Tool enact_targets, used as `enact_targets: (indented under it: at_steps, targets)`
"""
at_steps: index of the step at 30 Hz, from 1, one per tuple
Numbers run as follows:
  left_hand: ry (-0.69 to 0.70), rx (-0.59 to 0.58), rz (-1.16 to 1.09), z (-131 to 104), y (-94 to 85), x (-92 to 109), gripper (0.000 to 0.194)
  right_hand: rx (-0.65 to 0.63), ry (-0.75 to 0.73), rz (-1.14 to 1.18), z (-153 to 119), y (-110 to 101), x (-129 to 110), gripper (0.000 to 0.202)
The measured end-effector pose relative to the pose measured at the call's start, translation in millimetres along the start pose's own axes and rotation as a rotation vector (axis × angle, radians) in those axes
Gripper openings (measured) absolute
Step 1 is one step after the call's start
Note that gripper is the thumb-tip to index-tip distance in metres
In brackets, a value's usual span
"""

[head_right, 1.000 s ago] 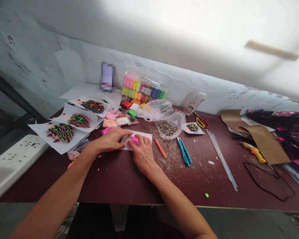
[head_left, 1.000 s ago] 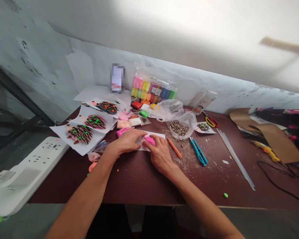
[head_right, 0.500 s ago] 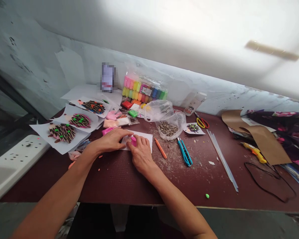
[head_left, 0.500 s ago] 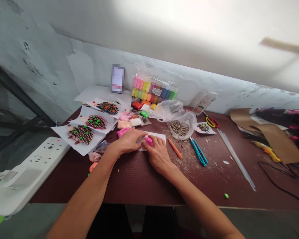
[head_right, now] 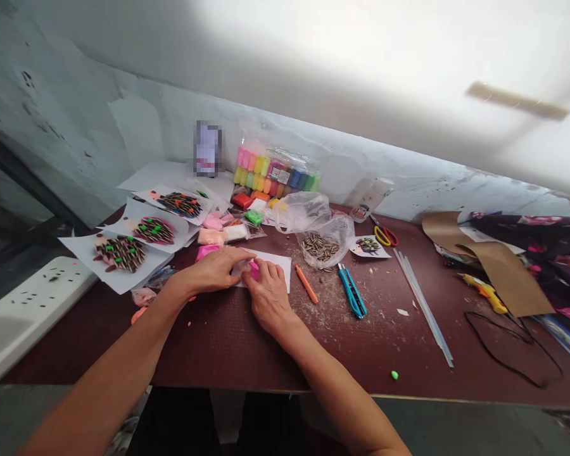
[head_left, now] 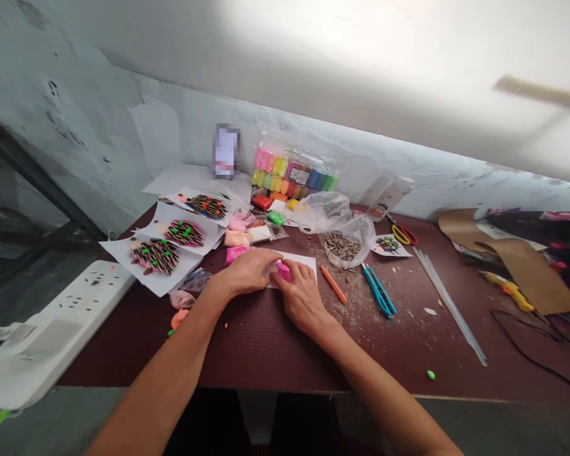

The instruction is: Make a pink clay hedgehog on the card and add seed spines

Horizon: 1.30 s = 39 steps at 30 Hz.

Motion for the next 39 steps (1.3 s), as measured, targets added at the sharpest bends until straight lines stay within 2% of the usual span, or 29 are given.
enact_targets:
  at_steps: [12, 23, 30, 39]
  targets:
    - [0.014, 0.008, 0.012, 0, 1.9, -4, 0.056, 0.066, -0.011, -0.002, -5, -2, 3, 0.037]
    - [-0.006, -0.002, 0.002, 0, 1.4, -6, 0.063, 0.019, 0.022, 0.004, -6, 1, 3, 0.038]
    - [-0.011, -0.013, -0.013, -1, 0.5, -9, 0.066, 0.089, 0.062, 0.009, -10, -7, 12, 0.038]
    - [-0.009, -0.004, -0.013, -2, 1.3, -10, 0.067, -0.019, 0.078, -0.025, -6, -2, 9, 0.043]
Point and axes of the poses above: each hand's wrist, its own z-axis towards the middle knuckle, its own y-axis out of the palm, x = y × z, the point moved 3 cm from there along z, towards the middle knuckle, and after that the axes turned 5 degrees about -z, right-handed, at the moved point
